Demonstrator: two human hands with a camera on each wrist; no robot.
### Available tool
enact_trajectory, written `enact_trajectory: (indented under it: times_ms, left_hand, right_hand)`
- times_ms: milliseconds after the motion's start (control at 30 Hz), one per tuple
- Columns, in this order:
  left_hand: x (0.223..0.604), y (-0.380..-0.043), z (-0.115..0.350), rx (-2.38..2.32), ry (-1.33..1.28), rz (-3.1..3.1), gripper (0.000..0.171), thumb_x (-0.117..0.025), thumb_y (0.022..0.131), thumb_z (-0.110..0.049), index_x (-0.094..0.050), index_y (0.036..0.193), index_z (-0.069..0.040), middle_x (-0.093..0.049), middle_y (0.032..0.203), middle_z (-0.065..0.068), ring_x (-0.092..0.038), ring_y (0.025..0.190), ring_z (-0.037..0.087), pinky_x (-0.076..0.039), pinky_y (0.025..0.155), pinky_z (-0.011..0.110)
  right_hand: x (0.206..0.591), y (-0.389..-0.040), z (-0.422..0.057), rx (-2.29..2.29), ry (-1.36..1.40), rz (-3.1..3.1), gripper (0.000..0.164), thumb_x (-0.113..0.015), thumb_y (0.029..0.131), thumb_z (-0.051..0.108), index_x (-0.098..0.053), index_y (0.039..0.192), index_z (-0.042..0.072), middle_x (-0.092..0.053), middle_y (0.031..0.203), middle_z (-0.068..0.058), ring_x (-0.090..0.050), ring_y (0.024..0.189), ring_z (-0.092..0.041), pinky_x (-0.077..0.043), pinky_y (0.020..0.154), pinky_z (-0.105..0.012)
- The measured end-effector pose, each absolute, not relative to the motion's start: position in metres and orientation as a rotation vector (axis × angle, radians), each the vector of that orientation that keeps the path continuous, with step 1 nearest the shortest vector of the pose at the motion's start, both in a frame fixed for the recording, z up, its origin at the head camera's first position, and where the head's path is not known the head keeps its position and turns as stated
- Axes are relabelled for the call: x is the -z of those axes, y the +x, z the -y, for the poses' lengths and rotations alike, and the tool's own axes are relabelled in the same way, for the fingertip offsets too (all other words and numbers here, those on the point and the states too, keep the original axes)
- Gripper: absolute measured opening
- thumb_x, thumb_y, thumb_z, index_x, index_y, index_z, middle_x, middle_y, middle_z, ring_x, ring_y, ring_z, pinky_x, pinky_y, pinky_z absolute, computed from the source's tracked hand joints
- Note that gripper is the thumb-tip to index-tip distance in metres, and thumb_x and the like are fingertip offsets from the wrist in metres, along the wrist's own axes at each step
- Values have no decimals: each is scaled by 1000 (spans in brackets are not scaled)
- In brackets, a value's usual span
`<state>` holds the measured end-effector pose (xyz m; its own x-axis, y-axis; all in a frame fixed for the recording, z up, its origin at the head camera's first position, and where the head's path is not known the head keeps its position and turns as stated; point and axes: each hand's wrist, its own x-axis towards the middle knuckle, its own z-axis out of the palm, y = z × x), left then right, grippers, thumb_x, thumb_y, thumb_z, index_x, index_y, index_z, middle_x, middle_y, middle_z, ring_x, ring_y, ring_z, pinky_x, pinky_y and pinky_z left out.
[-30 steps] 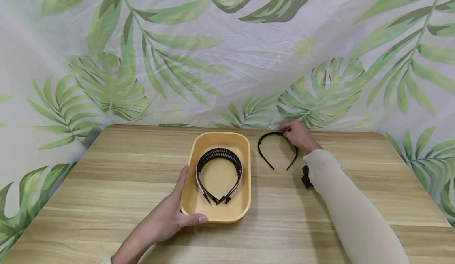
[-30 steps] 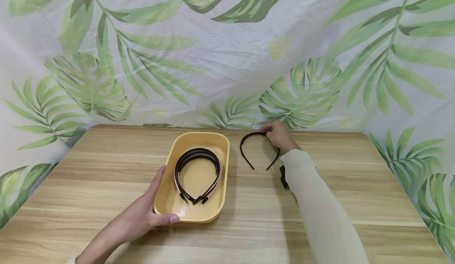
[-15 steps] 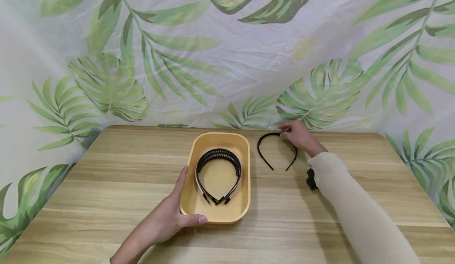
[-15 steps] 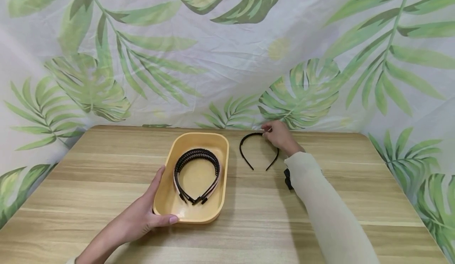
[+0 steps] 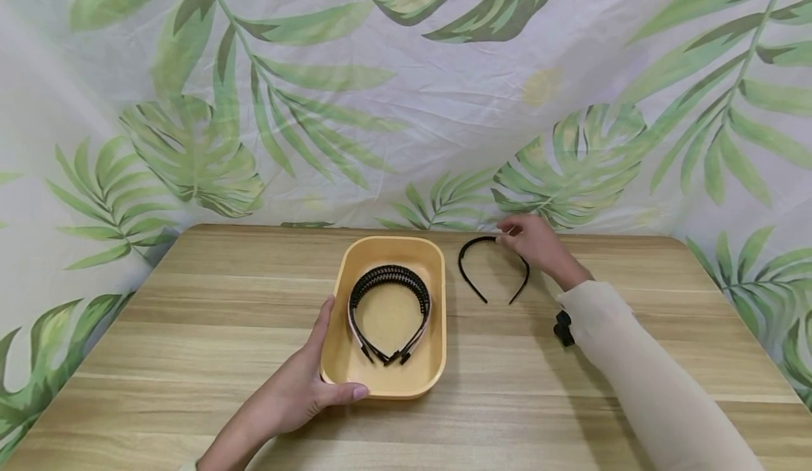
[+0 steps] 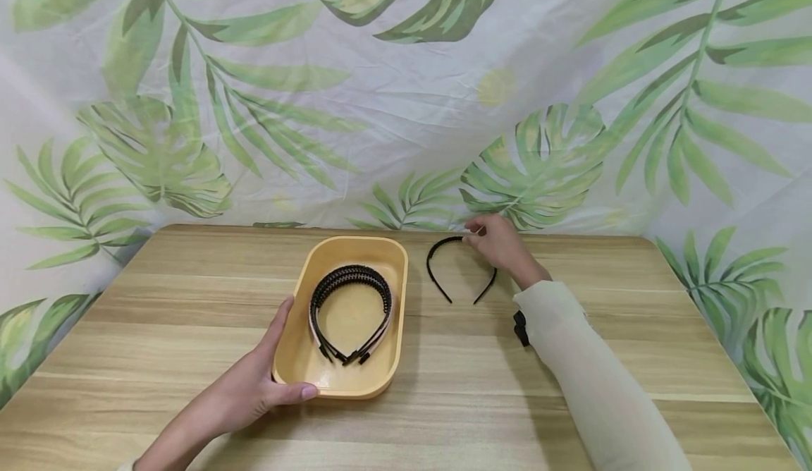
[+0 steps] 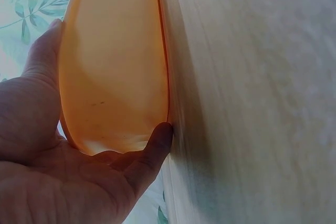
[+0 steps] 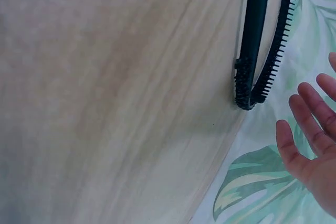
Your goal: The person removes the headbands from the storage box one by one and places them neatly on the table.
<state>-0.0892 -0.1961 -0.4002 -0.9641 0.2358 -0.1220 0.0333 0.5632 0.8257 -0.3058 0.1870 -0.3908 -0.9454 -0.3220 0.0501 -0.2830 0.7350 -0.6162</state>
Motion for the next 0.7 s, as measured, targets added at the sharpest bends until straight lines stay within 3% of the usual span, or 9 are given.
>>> enact_trajectory:
  times_ms: [233,500,700]
  left_hand:
    - [401,-89,197,-1360,233,-2581,139,-94,78,-36,10,169,-24,-22,172,22,-47,145,34,-40,115,35]
    - [401,-90,197,-1353,249,-2583,140,-93,78,-37,13,169,-22,-20,172,24,-46,146,36,-38,117,47]
    - [401,-90,196,-1348,214,-2580,139,-94,78,-39,11,169,-26,-21,173,22,-48,144,34,-40,116,40]
  right_hand:
    - [394,-294,-186,1028,-553,-2900,37,-63,106,18,-65,135,-5,-68,133,-24,-62,121,-40,-52,100,-57]
    - [391,-278,-181,1107,-594,-2933,37,-66,104,16,-65,135,-4,-68,130,-25,-63,119,-39,-53,98,-56]
    - [388,-266,-172,1194,-656,-2959,32,-71,101,15,-71,128,-2,-71,123,-22,-66,111,-35,-56,91,-52]
